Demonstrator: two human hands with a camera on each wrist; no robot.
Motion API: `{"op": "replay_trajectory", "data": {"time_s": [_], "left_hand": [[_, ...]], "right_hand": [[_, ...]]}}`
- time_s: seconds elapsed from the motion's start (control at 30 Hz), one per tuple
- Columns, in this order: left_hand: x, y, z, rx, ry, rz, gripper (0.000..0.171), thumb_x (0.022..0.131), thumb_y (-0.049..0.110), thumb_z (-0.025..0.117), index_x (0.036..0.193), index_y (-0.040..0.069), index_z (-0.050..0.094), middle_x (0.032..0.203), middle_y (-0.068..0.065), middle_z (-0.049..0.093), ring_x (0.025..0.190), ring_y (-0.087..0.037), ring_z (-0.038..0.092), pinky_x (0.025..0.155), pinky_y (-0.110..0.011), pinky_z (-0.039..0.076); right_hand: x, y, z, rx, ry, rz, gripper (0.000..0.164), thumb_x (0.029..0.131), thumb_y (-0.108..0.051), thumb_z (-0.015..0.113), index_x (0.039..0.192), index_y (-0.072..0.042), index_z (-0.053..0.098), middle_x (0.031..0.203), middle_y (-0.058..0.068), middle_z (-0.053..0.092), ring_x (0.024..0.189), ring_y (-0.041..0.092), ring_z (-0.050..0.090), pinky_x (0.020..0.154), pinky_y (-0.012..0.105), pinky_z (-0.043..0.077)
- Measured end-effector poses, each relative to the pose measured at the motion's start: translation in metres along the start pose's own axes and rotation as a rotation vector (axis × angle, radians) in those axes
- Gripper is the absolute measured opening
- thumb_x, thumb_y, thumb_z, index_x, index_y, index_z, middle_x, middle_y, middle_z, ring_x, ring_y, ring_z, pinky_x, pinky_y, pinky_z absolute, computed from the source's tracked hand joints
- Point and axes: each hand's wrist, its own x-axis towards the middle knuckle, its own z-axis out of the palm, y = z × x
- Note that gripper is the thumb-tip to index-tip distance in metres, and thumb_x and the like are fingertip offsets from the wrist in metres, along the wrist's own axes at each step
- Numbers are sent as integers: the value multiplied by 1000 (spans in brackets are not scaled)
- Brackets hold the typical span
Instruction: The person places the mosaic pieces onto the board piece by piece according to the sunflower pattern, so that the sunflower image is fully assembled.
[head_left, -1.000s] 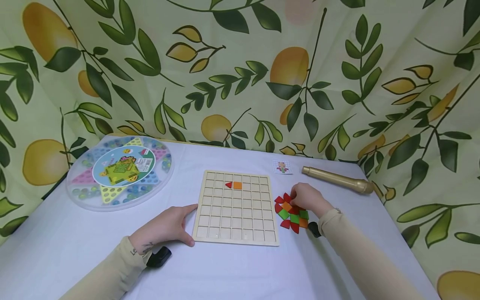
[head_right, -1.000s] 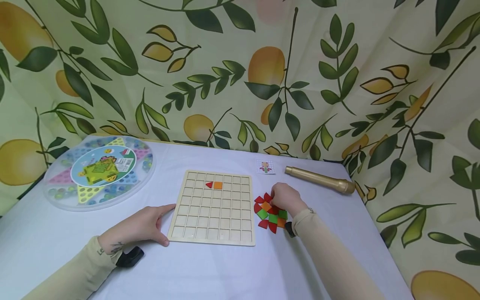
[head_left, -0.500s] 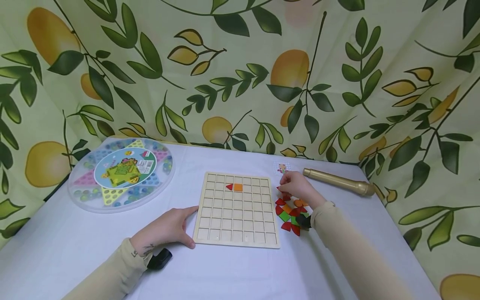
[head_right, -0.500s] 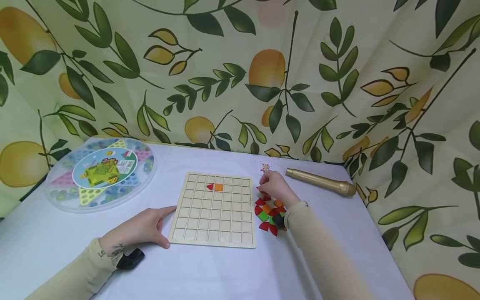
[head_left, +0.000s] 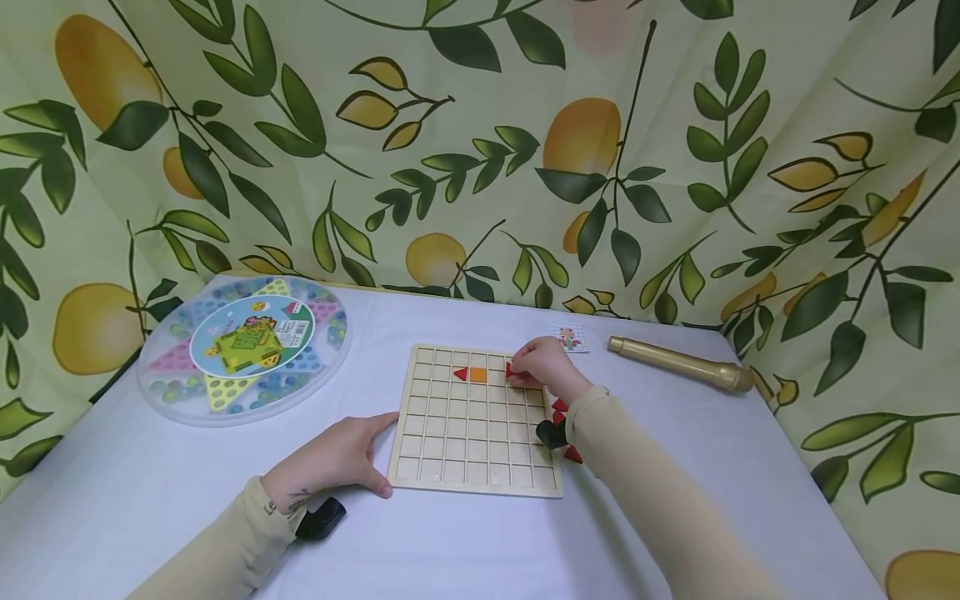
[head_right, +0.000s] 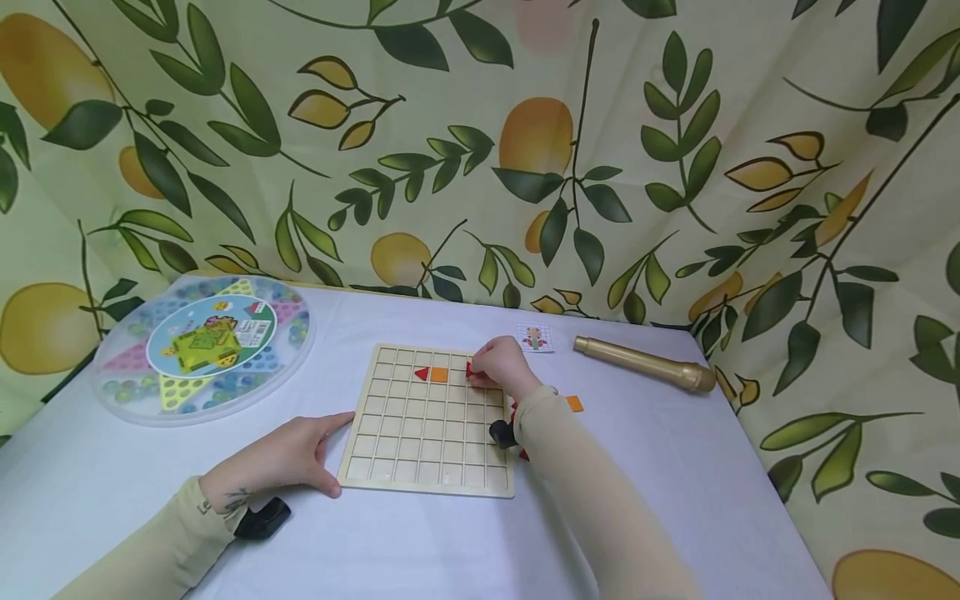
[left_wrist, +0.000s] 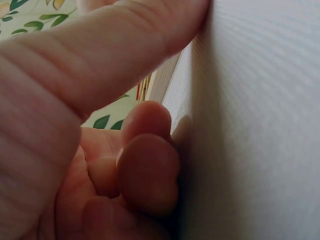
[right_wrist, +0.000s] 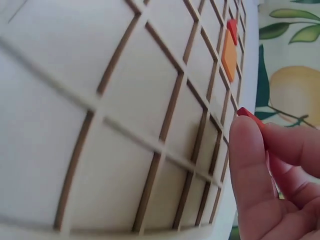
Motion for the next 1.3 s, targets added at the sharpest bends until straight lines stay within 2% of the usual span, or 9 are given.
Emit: {"op": "replay_trajectory", "data": {"time_s": [0.17, 0.37, 0.63, 1.0, 1.17, 1.3], "left_hand": [[-1, -1, 0, 13, 1, 8, 106, 45, 18, 91, 138, 3, 42, 55, -4, 49, 47, -14, 41, 47, -28, 34], [0, 0, 0, 0, -1, 1, 106, 45, 18, 91, 138, 4, 42, 55, -4, 49, 47, -14, 40, 46, -27, 33], [0, 0, 1, 3, -2, 8, 105, 45, 18, 91, 137, 4, 43, 55, -4, 48, 47, -14, 40, 46, -27, 32], [0, -2, 1, -1, 5, -14, 106, 44, 17, 91, 138, 5, 43, 54, -4, 48, 45, -14, 39, 45, -27, 33], [0, -2, 1, 1, 7, -15, 106, 44, 17, 91, 138, 5, 43, 54, -4, 49, 45, -14, 39, 45, -27, 32], [1, -2, 1, 11, 6, -14, 107, 44, 17, 91, 138, 4, 42, 54, -4, 49, 45, -14, 39, 45, -27, 33]], "right_hand": [[4, -4, 13, 1, -6, 14, 15, 81, 1, 67, 93, 4, 58, 84, 14, 61, 55, 13, 58, 56, 23, 51], [5, -4, 24, -58, 21, -4, 14, 80, 0, 66, 91, 3, 58, 83, 14, 61, 51, 12, 56, 52, 21, 50], [10, -3, 30, -251, 59, -41, 5, 81, -5, 66, 83, 0, 65, 71, 9, 61, 50, 14, 54, 48, 23, 47], [7, -5, 34, -412, 85, -115, 5, 80, -7, 65, 79, -3, 68, 76, 6, 60, 58, 16, 50, 49, 24, 40], [1, -6, 32, -427, 93, -163, 5, 79, -7, 66, 78, -3, 68, 76, 6, 61, 66, 17, 51, 53, 24, 41], [-8, -14, 18, -371, 94, -188, 9, 82, -11, 66, 85, -2, 67, 86, 8, 61, 77, 19, 51, 61, 26, 42]]}}
